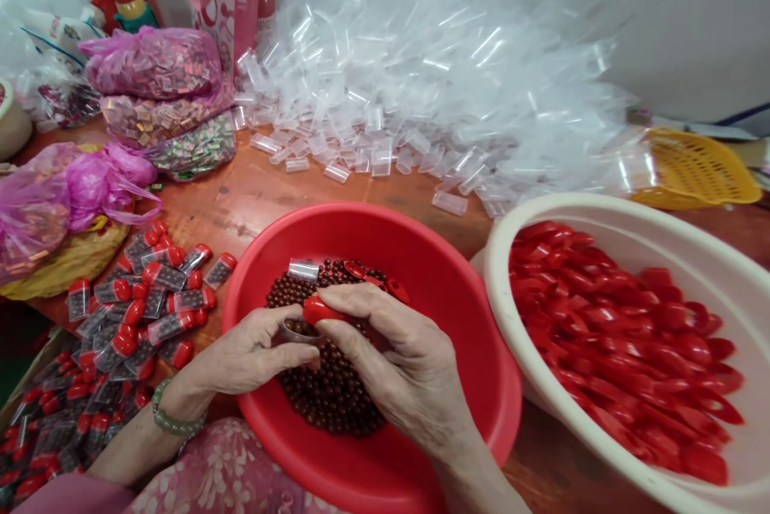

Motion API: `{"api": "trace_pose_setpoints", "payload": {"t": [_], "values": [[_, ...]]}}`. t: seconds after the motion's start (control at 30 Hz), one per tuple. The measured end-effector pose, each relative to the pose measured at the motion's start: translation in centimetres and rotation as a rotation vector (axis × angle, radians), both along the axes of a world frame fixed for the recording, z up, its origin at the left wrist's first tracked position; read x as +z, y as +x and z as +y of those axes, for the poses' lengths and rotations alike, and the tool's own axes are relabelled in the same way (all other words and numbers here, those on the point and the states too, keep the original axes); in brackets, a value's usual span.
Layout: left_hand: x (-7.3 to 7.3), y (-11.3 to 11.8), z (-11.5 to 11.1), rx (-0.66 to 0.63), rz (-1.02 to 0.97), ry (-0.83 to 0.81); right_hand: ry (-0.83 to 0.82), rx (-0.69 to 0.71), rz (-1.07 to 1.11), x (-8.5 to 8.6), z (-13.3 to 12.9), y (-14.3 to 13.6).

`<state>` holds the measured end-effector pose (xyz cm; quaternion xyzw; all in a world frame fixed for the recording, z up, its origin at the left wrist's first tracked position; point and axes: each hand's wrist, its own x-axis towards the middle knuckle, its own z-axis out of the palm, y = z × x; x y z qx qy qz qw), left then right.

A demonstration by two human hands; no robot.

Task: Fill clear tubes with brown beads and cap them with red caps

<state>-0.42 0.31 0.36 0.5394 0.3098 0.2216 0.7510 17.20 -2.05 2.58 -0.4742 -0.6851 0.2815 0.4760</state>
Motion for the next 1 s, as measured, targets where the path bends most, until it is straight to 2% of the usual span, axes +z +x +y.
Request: {"api": "trace_pose_setpoints", "payload": {"t": [0.17,0.33,0.43,0.57,0.67,0.87,1.0], "values": [[-0.1,-0.3,0.2,-0.004,0.128,0.144,0.08,0.138,-0.217,0.6,-0.2,0.8],[0.3,-0.3,0.5,-0.003,0.159,0.104,0.062,0.042,-0.435,0.9,-0.6,3.3],[0.2,-0.2,0.6,-0.006,0.125,0.076,0.052,-0.007,-0.363,1.0,-0.6,3.2],[-0.1,0.0,0.6,-0.017,0.077,0.048,-0.024,-0.063,-0.089,0.9,-0.5,0.8],[-0.3,0.0,0.6,-0.014,0.006,0.015,-0.05,-0.056,0.016,0.6,-0.4,-1.0],[-0.2,0.0,0.5,-0.015,-0.101,-0.102,-0.041,-0.053,0.034,-0.6,-0.4,-1.9],[-0.2,0.0,0.6,-0.018,-0.176,-0.205,0.08,-0.028,-0.096,-0.9,-0.3,-1.5]]}}
